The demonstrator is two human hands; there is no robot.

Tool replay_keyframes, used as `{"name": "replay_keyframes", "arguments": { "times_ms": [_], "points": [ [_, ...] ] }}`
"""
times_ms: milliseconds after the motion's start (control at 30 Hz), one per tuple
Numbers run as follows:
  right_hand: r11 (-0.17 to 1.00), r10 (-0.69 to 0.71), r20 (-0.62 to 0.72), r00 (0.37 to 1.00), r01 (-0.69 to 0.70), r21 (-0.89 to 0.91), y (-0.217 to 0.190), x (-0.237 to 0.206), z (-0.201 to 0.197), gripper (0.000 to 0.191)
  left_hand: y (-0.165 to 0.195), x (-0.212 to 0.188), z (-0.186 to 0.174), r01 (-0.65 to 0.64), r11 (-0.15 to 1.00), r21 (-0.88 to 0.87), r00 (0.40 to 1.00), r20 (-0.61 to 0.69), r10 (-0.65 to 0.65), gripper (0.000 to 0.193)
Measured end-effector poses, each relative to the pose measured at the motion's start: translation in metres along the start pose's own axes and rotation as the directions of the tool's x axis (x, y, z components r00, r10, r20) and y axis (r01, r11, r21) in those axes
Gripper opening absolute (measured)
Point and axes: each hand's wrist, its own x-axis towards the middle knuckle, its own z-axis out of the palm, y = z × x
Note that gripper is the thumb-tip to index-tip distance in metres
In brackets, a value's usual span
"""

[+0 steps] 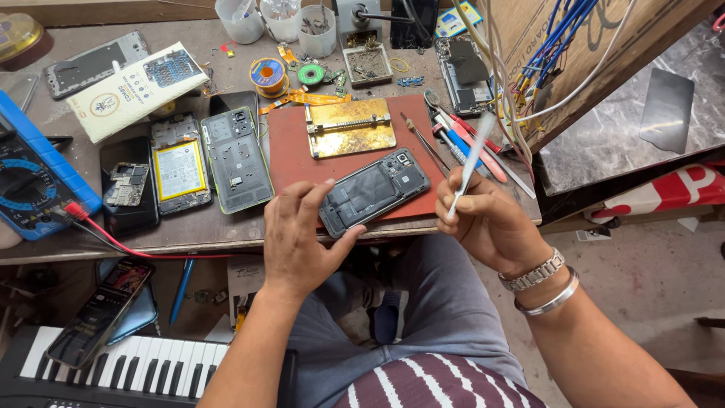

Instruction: The person repairs a disassembled smartphone at a workbench. They handle small internal components on the phone body, press a part into place, flip the phone over to work on its back, and use tweezers to adjust components inside the phone.

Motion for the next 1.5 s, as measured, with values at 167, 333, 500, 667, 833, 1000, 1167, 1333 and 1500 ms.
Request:
{"name": "replay_keyframes", "arguments": {
  "times_ms": [167, 333, 500, 667, 833, 1000, 1167, 1333, 1500],
  "points": [
    [0.778, -0.35, -0.211, 0.912, 0.158, -0.609, 0.013, 0.004, -0.005, 0.018, 0.001, 0.002, -0.004, -0.018, 1.0, -0.012, 0.999, 0.027, 0.018, 0.066],
    [0.53, -0.475, -0.175, 0.862, 0.121, -0.84, 0.021, 0.004, -0.005, 0.018, -0.004, 0.004, -0.016, -0.194, 0.98, -0.034, 0.975, 0.102, 0.197, 0.061],
    [0.646, -0.418, -0.181, 0.89, 0.151, -0.748, 0.03, 0.0, 0.001, 0.017, -0.007, 0.004, -0.018, -0.258, 0.96, -0.109, 0.955, 0.124, 0.27, 0.049],
    [0.598, -0.366, -0.263, 0.893, 0.009, -0.801, 0.047, -0.014, 0.015, 0.02, 0.003, 0.0, -0.017, -0.389, 0.915, -0.106, 0.916, 0.066, 0.397, 0.049],
    [0.625, -0.381, -0.224, 0.897, 0.071, -0.778, 0.063, -0.025, 0.022, 0.032, 0.022, -0.004, -0.009, -0.487, 0.867, -0.104, 0.872, 0.005, 0.49, 0.046],
    [0.685, -0.426, -0.18, 0.887, 0.186, -0.704, 0.074, -0.026, 0.02, 0.046, 0.035, -0.009, -0.002, -0.515, 0.85, -0.111, 0.856, -0.017, 0.516, 0.037],
    [0.784, -0.355, -0.195, 0.914, 0.177, -0.595, 0.064, -0.023, 0.016, 0.047, 0.04, -0.013, -0.002, -0.526, 0.841, -0.128, 0.847, 0.01, 0.531, 0.036],
    [0.739, -0.281, -0.202, 0.938, 0.077, -0.67, 0.029, -0.012, 0.01, 0.04, 0.035, -0.011, -0.002, -0.491, 0.836, -0.246, 0.867, -0.045, 0.496, 0.051],
    [0.572, -0.047, -0.103, 0.994, -0.058, -0.818, -0.018, 0.028, 0.003, 0.024, 0.013, -0.009, -0.009, -0.344, 0.925, -0.164, 0.936, -0.132, 0.325, 0.057]
  ]
}}
